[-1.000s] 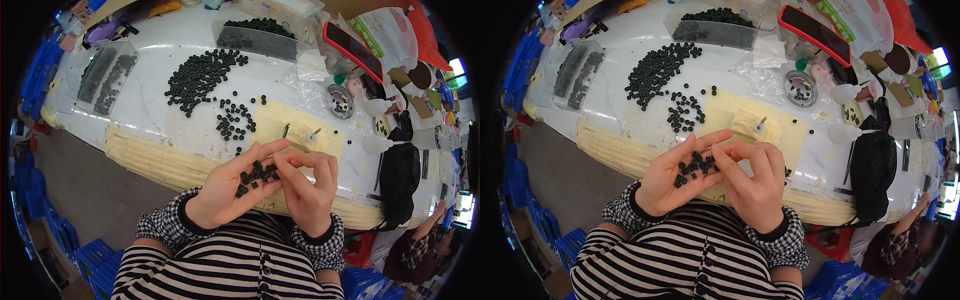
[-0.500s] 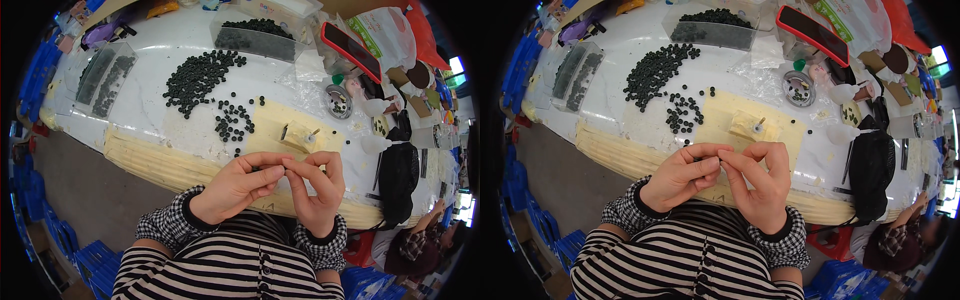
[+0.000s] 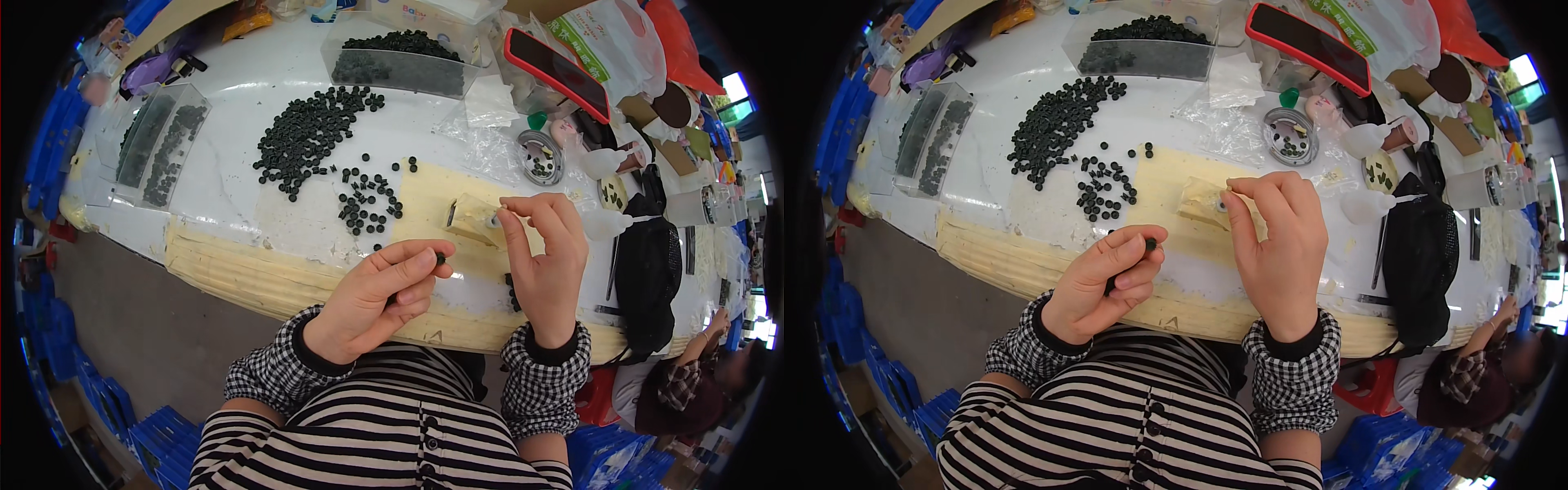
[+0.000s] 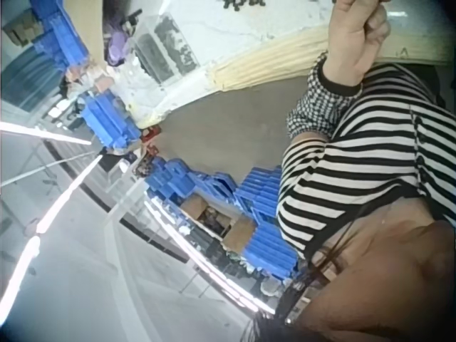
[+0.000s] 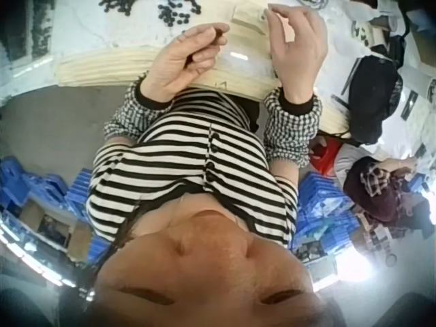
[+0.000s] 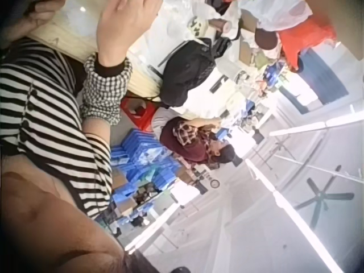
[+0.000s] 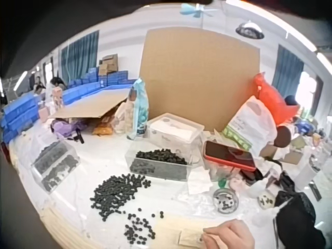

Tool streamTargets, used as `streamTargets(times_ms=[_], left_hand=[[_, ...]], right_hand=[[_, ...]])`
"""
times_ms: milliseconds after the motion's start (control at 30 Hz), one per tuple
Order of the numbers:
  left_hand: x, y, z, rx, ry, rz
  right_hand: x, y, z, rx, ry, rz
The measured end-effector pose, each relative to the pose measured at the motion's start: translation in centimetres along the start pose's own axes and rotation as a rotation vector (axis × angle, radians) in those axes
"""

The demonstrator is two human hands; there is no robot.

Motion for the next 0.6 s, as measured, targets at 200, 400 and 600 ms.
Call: streamTargets(times_ms=[200,400,600], left_hand=[[0.1,-0.2,0.2,0.036,0.006,0.003],[0.1,-0.2,0.0,0.037,-0.002,-0.010],[0.1,-0.2,-0.1,-0.004,-0.001,0.012]], right_hand=[[0.3,-2.6,-1.0,-0.015,0.026,0.162],[-0.2,0.3,-0.9,0.022,-0.036,-0.009],[0.3,-2.5,-1.7,-0.078,0.003,0.193]])
Point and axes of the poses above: each hand's wrist, its own x-axis away from the middle knuckle, its own y-axis out of the palm, z = x × y, the point moved 9 cm from there along -x, towards the middle knuckle, and after that the axes turned 4 degrees about z, right-handed, at the moved point
